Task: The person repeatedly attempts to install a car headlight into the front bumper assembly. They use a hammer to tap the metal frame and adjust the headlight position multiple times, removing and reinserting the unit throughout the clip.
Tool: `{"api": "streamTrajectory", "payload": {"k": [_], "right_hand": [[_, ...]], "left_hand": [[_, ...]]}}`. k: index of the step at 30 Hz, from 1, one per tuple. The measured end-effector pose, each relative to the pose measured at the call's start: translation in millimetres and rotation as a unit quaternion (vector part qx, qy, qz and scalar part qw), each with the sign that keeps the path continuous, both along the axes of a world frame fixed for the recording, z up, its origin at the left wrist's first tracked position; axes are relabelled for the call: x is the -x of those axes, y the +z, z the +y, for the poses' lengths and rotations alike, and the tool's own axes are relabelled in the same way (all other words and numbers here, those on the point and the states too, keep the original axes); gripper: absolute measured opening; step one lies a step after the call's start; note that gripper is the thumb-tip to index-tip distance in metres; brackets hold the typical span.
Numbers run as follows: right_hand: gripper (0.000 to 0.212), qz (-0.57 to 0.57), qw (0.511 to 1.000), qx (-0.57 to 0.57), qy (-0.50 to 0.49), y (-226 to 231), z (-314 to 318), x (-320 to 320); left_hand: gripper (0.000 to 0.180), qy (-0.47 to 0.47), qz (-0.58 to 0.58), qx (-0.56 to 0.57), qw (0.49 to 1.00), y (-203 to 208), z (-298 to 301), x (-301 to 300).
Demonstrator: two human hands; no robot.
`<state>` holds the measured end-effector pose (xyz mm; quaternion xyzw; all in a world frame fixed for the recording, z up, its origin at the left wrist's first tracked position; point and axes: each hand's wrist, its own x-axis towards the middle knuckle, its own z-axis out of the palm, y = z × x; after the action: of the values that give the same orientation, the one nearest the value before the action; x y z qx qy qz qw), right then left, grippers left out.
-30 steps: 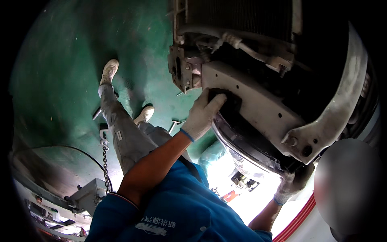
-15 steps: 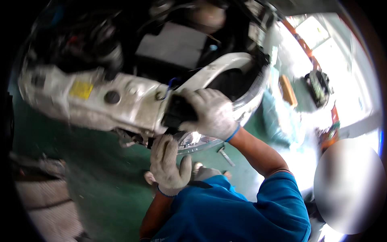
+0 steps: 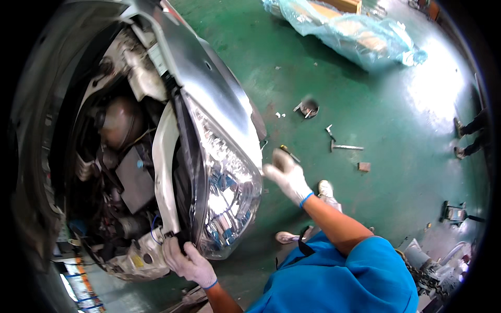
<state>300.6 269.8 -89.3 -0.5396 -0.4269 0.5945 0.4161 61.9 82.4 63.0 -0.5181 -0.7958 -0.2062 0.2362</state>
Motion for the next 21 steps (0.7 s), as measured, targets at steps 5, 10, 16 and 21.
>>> {"api": "streamTrajectory", "payload": {"k": [5,10,16,21], "right_hand": [[0.071,0.241,0.939,0.188,0.156,-27,-25,27],[0.061,0.235,0.927,0.181,0.23,-28,-6,22],[0.073,0.14,0.933,0.159,0.291,-21,11,10],[0.08,0.153,0.919,0.179,0.316,-27,19,11]], "left_hand": [[0.064,-0.115,-0.316,0.015,0.942,61,122,-47],[0.094,-0.035,-0.148,0.2,0.968,81,247,-75],[0.099,0.002,-0.238,0.148,0.96,76,272,-91],[0.1,0.016,-0.207,0.144,0.968,67,271,-89]]}}
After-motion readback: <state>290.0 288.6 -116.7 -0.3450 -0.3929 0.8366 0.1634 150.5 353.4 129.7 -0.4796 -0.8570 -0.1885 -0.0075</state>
